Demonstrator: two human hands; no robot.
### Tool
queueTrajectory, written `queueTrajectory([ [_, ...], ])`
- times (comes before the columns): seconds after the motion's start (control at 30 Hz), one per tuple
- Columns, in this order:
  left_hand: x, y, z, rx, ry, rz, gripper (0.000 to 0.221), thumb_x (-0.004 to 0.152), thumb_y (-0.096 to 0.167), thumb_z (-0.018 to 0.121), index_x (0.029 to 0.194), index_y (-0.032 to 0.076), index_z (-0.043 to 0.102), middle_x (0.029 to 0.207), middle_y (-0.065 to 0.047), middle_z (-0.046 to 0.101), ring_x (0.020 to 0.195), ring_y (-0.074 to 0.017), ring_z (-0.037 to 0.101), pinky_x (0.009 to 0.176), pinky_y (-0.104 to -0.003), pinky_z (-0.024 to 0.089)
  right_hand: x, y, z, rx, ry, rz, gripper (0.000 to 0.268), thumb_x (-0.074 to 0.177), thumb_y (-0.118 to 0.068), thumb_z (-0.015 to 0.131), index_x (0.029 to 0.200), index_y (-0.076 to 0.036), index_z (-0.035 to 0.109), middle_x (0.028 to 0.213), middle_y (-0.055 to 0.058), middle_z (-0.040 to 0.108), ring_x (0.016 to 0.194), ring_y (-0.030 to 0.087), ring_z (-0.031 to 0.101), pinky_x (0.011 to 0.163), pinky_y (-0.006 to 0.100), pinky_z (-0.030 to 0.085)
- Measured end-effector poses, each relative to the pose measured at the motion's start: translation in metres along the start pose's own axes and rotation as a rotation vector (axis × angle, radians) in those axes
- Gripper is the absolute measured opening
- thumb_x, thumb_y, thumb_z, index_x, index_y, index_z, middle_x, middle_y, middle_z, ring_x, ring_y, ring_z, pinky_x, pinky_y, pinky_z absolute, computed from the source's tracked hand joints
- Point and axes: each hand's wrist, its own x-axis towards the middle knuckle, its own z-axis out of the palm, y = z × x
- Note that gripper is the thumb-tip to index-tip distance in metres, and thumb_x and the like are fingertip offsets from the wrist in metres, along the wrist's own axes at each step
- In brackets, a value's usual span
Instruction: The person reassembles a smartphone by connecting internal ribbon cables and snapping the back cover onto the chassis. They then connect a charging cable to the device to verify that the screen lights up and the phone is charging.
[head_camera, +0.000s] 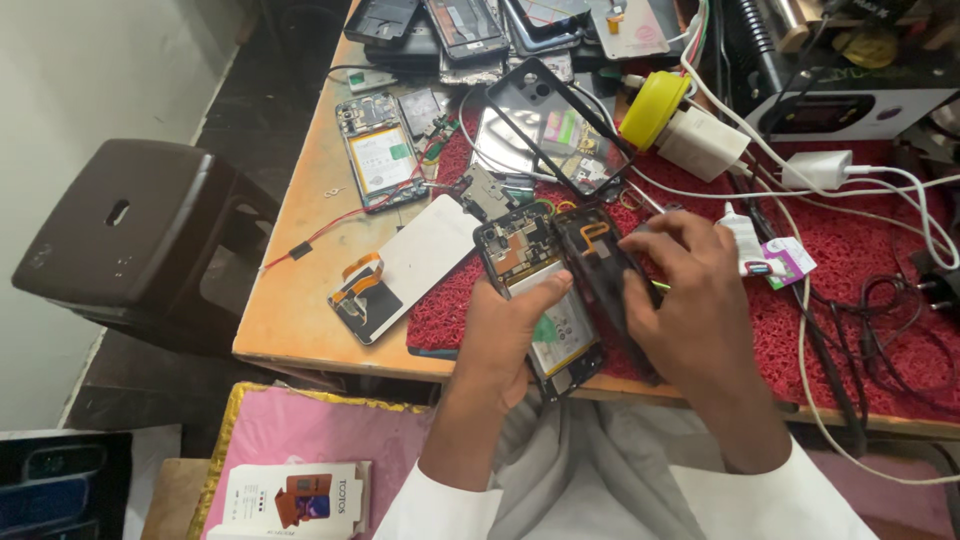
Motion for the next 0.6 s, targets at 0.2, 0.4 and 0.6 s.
queueTrajectory([
  [0.2, 0.000, -0.002, -0.003, 0.017, 0.026, -0.032, 0.026, 0.087, 0.008, 0.070, 0.112, 0.000, 0.069, 0.099, -0.008, 0.074, 0.085, -0.0181, 0.072, 0.074, -0.036, 0.059, 0.001, 0.001, 0.025, 0.648, -0.348, 0.792, 0.020, 0.088, -0.013, 0.074, 0.106, -0.004, 0.077, 0.077, 0.002, 0.075, 0.066, 0.007, 0.066, 0.060, 0.025, 0.053],
  [0.4, 0.002, -0.004, -0.009, 0.079, 0.035, -0.058, 0.026, 0.086, 0.008, 0.068, 0.111, 0.001, 0.070, 0.098, -0.008, 0.074, 0.082, -0.0178, 0.072, 0.072, -0.036, 0.059, 0.005, 0.002, 0.038, 0.483, -0.467, 0.795, 0.024, 0.083, -0.019, 0.079, 0.101, -0.002, 0.077, 0.077, 0.005, 0.077, 0.064, 0.009, 0.068, 0.062, 0.028, 0.055],
  [0.6, 0.000, -0.004, -0.007, 0.298, -0.017, 0.029, 0.020, 0.089, 0.010, 0.064, 0.104, 0.000, 0.074, 0.094, -0.006, 0.075, 0.081, -0.0111, 0.068, 0.070, -0.030, 0.054, 0.008, 0.010, 0.048, 0.538, -0.526, 0.818, 0.021, 0.083, -0.020, 0.079, 0.092, -0.001, 0.079, 0.077, 0.006, 0.078, 0.064, 0.009, 0.068, 0.062, 0.027, 0.055],
])
